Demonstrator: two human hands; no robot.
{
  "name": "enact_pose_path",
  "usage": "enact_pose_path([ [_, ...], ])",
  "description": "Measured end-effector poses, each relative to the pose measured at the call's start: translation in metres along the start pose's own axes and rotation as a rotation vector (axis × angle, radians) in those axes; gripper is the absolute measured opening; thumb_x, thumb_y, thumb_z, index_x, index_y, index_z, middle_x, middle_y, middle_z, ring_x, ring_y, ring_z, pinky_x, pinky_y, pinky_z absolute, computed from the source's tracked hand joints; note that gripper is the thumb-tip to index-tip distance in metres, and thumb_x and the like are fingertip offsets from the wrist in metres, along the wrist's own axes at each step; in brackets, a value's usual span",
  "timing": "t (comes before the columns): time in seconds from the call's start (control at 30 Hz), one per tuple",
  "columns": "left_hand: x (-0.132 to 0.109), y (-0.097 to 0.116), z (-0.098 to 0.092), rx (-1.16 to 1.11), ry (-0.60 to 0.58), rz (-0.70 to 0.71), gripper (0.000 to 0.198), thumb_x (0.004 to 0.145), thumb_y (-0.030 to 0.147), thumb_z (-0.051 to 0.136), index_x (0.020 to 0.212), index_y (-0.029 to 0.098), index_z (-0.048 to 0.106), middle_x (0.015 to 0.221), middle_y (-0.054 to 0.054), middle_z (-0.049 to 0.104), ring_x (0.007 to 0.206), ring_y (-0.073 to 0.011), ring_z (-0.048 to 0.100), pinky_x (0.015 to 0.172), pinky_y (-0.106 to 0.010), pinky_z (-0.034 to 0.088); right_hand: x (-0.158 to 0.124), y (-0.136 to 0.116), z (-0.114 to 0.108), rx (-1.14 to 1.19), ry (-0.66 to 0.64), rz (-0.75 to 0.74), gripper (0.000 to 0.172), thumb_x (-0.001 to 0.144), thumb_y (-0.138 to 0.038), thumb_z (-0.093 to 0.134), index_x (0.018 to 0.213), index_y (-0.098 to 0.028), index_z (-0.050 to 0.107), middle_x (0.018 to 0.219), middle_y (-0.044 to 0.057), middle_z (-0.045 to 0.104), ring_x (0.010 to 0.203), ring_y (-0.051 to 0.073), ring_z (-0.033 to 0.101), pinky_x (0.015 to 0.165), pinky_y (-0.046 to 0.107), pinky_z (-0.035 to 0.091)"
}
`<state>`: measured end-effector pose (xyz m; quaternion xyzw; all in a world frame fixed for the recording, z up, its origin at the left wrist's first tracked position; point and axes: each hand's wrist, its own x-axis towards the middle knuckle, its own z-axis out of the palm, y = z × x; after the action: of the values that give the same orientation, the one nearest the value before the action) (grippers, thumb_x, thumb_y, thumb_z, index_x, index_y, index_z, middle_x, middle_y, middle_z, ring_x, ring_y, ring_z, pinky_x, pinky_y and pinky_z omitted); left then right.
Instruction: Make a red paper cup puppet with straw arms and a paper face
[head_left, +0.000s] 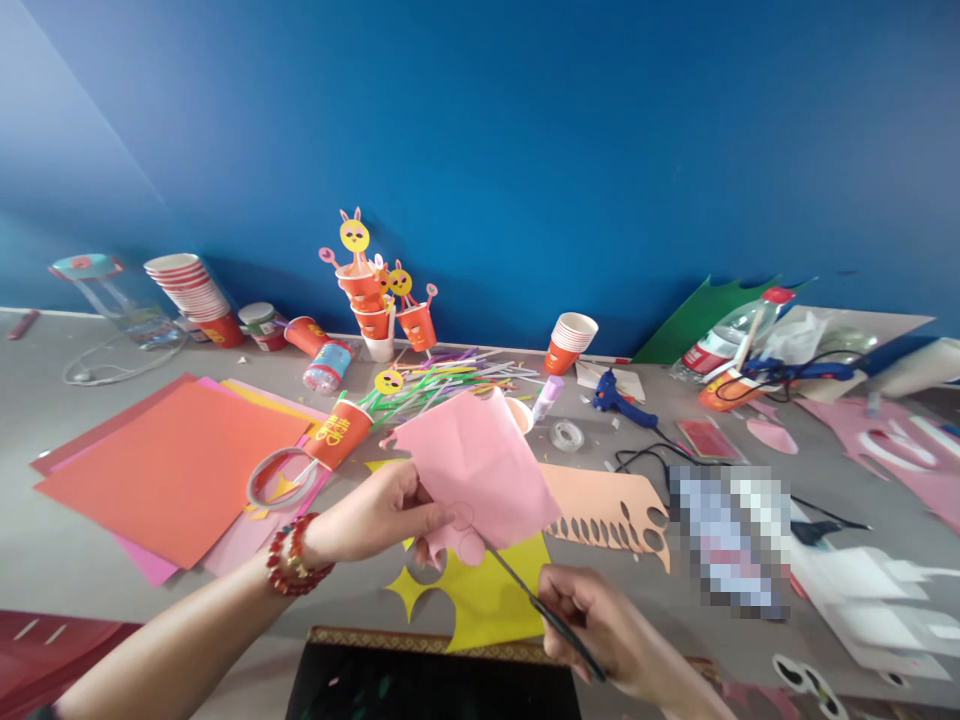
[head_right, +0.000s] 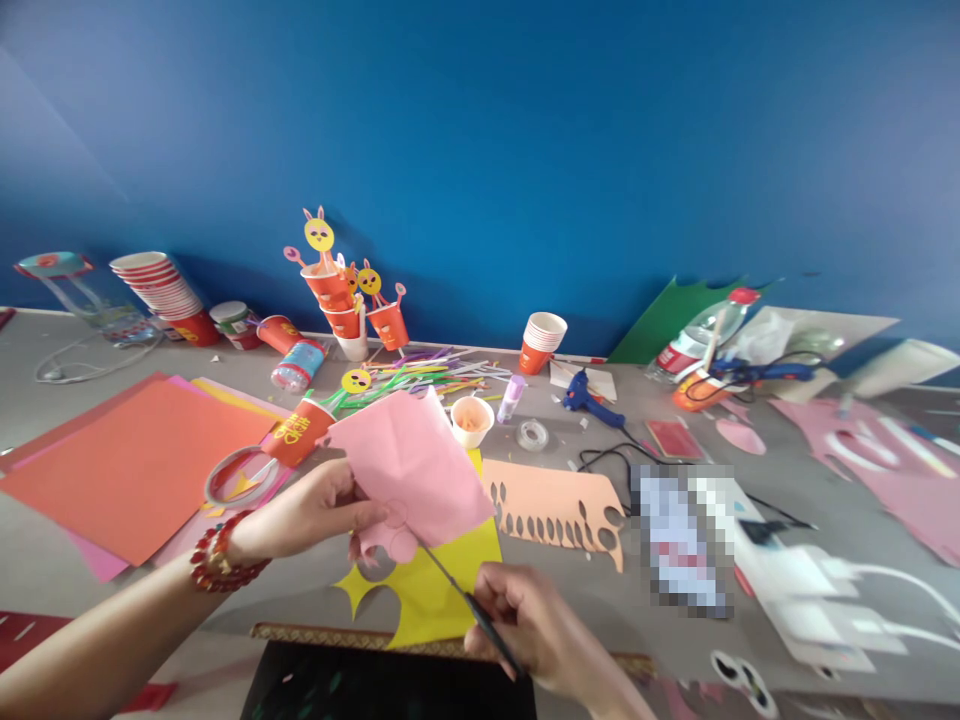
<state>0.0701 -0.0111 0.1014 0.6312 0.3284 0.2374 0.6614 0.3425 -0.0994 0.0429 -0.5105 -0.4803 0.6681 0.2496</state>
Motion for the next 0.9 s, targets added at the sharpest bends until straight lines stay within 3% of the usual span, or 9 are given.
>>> enact_pose_path([
  [0.2, 0.001, -0.012, 0.015, -0.056, 0.473, 0.295, 0.024, 0.095, 0.037, 0.060, 0.109, 0.018, 0.060, 0.108, -0.008, 0.064, 0.098, -0.0194, 0.061, 0.086, -0.030, 0.051, 0.001, 0.011, 0.010, 0.008, 0.057, -0.061, 0.049, 0.070, -0.048, 0.076, 0.061, -0.023, 0.035, 0.048, -0.011, 0.039, 0.034, 0.002, 0.033, 0.035, 0.015, 0.026],
  [0.3, -0.004, -0.029, 0.026, -0.200, 0.605, 0.321, 0.030, 0.096, 0.039, 0.057, 0.121, 0.022, 0.057, 0.124, -0.009, 0.057, 0.112, -0.0226, 0.054, 0.093, -0.032, 0.047, 0.003, 0.018, 0.016, 0.003, 0.105, -0.113, 0.053, 0.067, -0.054, 0.079, 0.064, -0.023, 0.037, 0.052, -0.012, 0.036, 0.035, 0.003, 0.035, 0.035, 0.016, 0.028],
  [0.37, -0.009, -0.041, 0.035, -0.338, 0.664, 0.321, 0.028, 0.097, 0.041, 0.055, 0.118, 0.023, 0.059, 0.122, -0.009, 0.056, 0.111, -0.0230, 0.053, 0.089, -0.032, 0.048, 0.005, 0.022, 0.020, 0.028, 0.155, -0.141, 0.055, 0.069, -0.059, 0.077, 0.064, -0.023, 0.036, 0.052, -0.012, 0.034, 0.035, 0.003, 0.033, 0.035, 0.017, 0.029],
  [0.43, -0.014, -0.050, 0.047, -0.427, 0.653, 0.306, 0.025, 0.096, 0.043, 0.055, 0.110, 0.023, 0.062, 0.112, -0.007, 0.058, 0.103, -0.0215, 0.055, 0.084, -0.030, 0.048, 0.007, 0.025, 0.024, 0.060, 0.204, -0.151, 0.057, 0.070, -0.065, 0.073, 0.063, -0.024, 0.034, 0.050, -0.012, 0.031, 0.035, 0.004, 0.031, 0.034, 0.018, 0.028],
  [0.57, -0.020, -0.054, 0.070, -0.391, 0.453, 0.213, 0.031, 0.088, 0.045, 0.068, 0.105, 0.019, 0.066, 0.099, -0.007, 0.063, 0.089, -0.0193, 0.058, 0.082, -0.030, 0.049, 0.010, 0.026, 0.031, 0.013, 0.227, -0.165, 0.056, 0.069, -0.061, 0.074, 0.061, -0.024, 0.033, 0.048, -0.013, 0.030, 0.034, 0.004, 0.032, 0.035, 0.018, 0.027],
  [0.77, -0.001, -0.049, 0.077, -0.361, 0.573, 0.168, 0.025, 0.087, 0.043, 0.070, 0.092, 0.018, 0.067, 0.084, -0.003, 0.065, 0.079, -0.0160, 0.057, 0.078, -0.027, 0.049, 0.012, 0.037, 0.039, -0.056, 0.221, -0.201, 0.051, 0.072, -0.058, 0.070, 0.063, -0.024, 0.032, 0.048, -0.012, 0.033, 0.033, 0.005, 0.036, 0.035, 0.017, 0.027],
  [0.9, 0.006, -0.047, 0.075, -0.341, 0.522, 0.160, 0.025, 0.087, 0.042, 0.069, 0.085, 0.016, 0.068, 0.083, -0.005, 0.067, 0.080, -0.0174, 0.059, 0.078, -0.028, 0.049, 0.009, 0.038, 0.039, 0.020, 0.164, -0.190, 0.056, 0.072, -0.070, 0.067, 0.067, -0.024, 0.034, 0.049, -0.012, 0.036, 0.034, 0.005, 0.036, 0.036, 0.018, 0.031],
])
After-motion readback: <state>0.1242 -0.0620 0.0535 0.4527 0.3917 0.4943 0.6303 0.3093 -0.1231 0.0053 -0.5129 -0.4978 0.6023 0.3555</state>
